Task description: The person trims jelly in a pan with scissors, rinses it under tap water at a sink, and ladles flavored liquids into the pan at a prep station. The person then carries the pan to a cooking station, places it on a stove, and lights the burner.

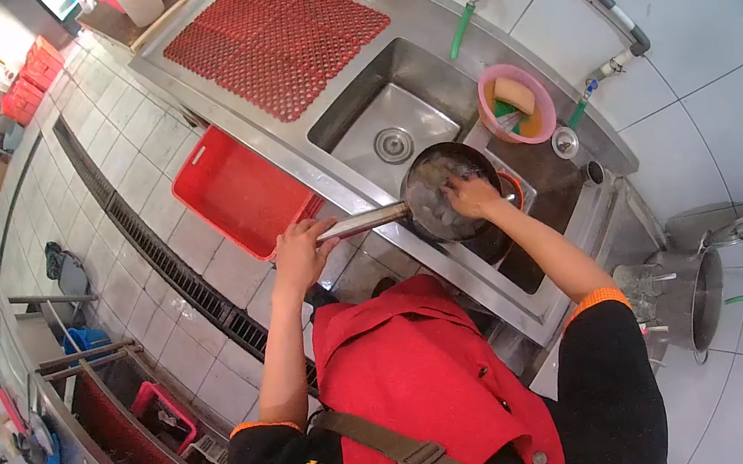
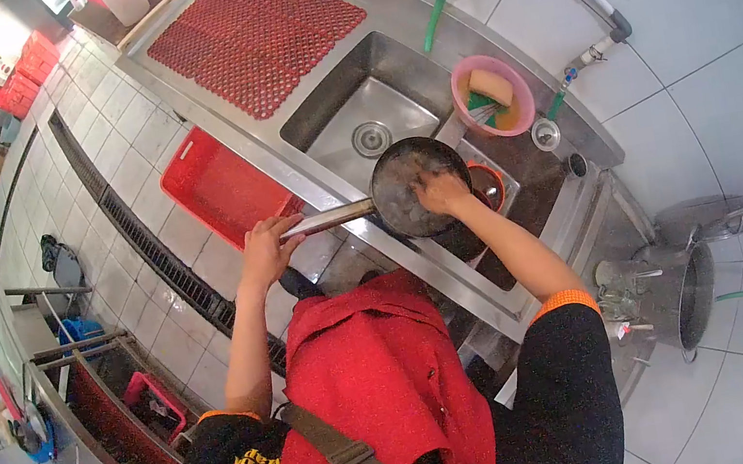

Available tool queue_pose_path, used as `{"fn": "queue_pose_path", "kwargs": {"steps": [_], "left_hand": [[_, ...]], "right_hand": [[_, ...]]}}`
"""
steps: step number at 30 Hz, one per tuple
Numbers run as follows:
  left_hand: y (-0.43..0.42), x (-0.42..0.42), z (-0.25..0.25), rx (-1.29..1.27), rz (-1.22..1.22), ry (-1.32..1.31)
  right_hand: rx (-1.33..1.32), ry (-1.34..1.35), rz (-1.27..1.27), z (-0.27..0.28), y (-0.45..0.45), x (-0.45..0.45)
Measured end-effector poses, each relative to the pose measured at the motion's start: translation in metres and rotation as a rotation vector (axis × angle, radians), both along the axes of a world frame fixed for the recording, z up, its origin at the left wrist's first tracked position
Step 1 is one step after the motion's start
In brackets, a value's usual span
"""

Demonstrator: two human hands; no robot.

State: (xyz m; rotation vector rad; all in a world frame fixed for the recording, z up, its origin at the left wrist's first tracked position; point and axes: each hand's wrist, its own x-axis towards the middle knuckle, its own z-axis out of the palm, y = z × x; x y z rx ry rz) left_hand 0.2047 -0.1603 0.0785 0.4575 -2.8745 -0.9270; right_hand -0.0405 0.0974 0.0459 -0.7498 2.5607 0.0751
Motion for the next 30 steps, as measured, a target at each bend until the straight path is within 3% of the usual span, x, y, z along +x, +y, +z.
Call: {"fn": "queue_pose_path", "kwargs": {"steps": [2, 6, 8, 12, 14, 15, 17, 20, 24, 26, 30], "left_hand": [[-0.001, -0.002, 0.002, 0.008, 0.001, -0.002], [-0.001, -0.002, -0.003, 0.005, 0.000, 0.008], [0.000, -0.003, -0.003, -0.028, 0.005, 0.058], [0.000, -0.003, 0.003, 0.016, -0.005, -0.032], [-0.002, -0.003, 0.001, 0.018, -0.003, -0.032], [-0.003, -0.003, -0.001, 0.025, -0.004, -0.035], [-0.002, -0.004, 0.000, 0.033, -0.009, -0.039], [-0.002, -0.004, 0.004, 0.040, -0.004, -0.056], [-0.002, -0.004, 0.001, 0.019, 0.000, -0.020], [-0.002, -0.003, -0.002, 0.016, 0.010, 0.011], [-0.003, -0.004, -0.001, 0.028, 0.004, 0.004]], "right_hand": [[-0.029, -0.282, -0.016, -0.009, 0.006, -0.001], [-0.140, -0.421, -0.007, -0.022, 0.008, 0.012], [-0.282, -0.587, -0.151, -0.013, -0.005, 0.025], [-0.451, -0.688, -0.424, -0.053, -0.037, 0.034], [-0.326, -0.422, -0.306, -0.025, -0.062, 0.035], [-0.330, -0.421, -0.306, -0.034, -0.066, 0.033], [-0.350, 0.020, -0.007, -0.059, -0.070, 0.029], [-0.332, 0.152, -0.017, -0.060, -0.068, 0.027], [-0.176, 0.063, -0.010, -0.028, -0.061, 0.024], [-0.394, 0.190, 0.241, -0.026, -0.039, 0.021], [-0.413, 0.387, 0.300, 0.007, -0.007, 0.021]]}}
